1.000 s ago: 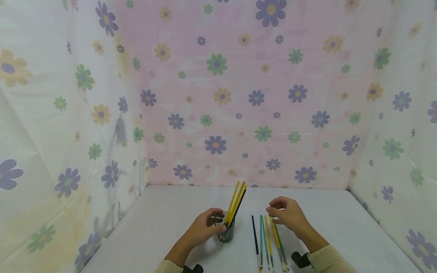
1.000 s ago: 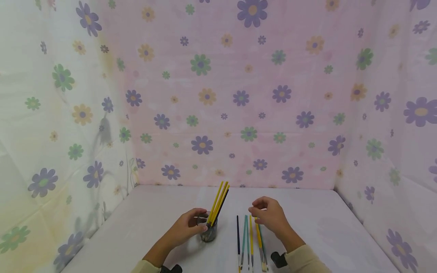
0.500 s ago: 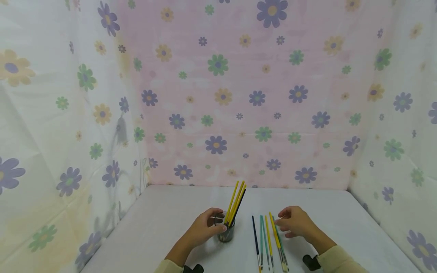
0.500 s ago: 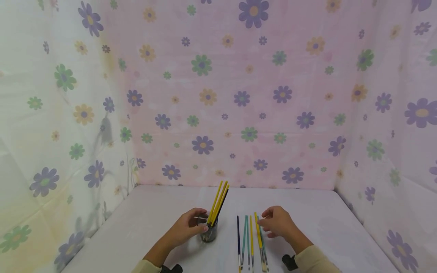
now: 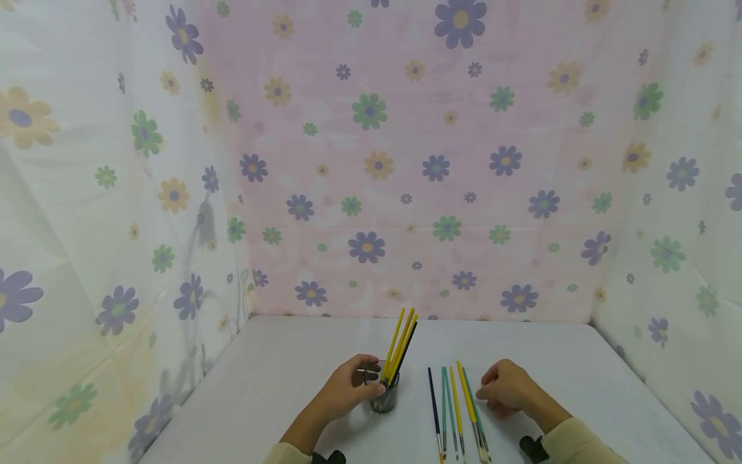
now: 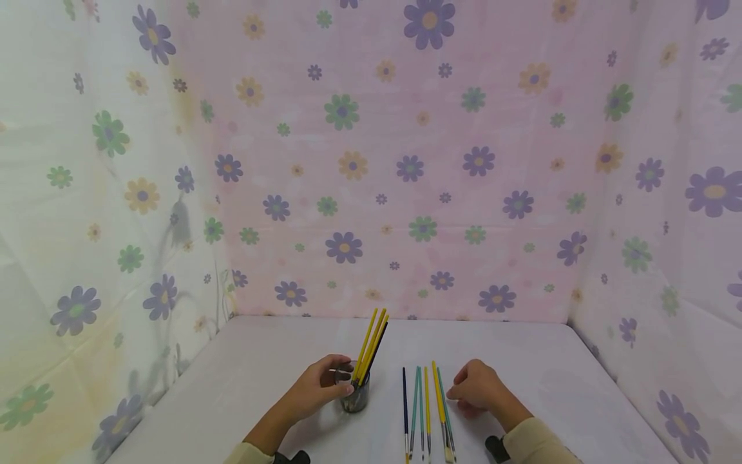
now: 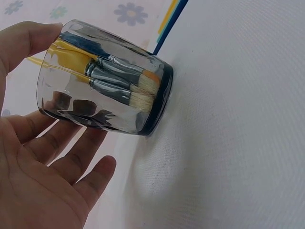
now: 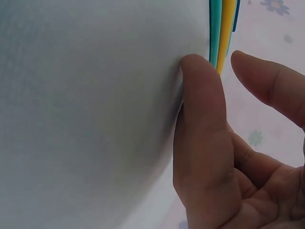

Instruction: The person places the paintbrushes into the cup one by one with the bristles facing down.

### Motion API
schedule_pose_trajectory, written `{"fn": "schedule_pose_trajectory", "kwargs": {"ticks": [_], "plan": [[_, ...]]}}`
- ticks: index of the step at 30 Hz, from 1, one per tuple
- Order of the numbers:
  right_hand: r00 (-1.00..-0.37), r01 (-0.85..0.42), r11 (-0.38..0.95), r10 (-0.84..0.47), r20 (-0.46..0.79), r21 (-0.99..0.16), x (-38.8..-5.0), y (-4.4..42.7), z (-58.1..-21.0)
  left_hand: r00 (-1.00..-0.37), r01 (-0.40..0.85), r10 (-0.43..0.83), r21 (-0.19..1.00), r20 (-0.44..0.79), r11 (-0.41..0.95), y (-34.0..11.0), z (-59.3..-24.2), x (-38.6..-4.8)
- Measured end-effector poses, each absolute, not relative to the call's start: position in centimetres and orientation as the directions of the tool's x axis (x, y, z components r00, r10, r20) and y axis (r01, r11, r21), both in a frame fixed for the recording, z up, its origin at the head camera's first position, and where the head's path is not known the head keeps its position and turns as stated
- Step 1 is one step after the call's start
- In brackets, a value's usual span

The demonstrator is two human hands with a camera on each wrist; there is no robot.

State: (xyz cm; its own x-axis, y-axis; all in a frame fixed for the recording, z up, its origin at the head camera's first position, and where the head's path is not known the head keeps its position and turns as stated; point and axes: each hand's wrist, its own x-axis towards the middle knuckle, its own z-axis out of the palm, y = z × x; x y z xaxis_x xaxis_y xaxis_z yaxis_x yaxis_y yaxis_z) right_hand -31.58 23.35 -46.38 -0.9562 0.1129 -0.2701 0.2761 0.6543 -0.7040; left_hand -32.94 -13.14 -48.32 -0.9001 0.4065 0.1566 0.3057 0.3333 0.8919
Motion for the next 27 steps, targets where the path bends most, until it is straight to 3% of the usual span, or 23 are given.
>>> {"fn": "schedule_pose_trajectory", "kwargs": {"ticks": [27], "plan": [[-0.973,0.209,0.724,0.086,-0.215,-0.657,-31.6,20.1,-46.8,-0.909,0.279,0.394,0.899,0.134,0.337,-13.1,-48.3,-32.8]]}}
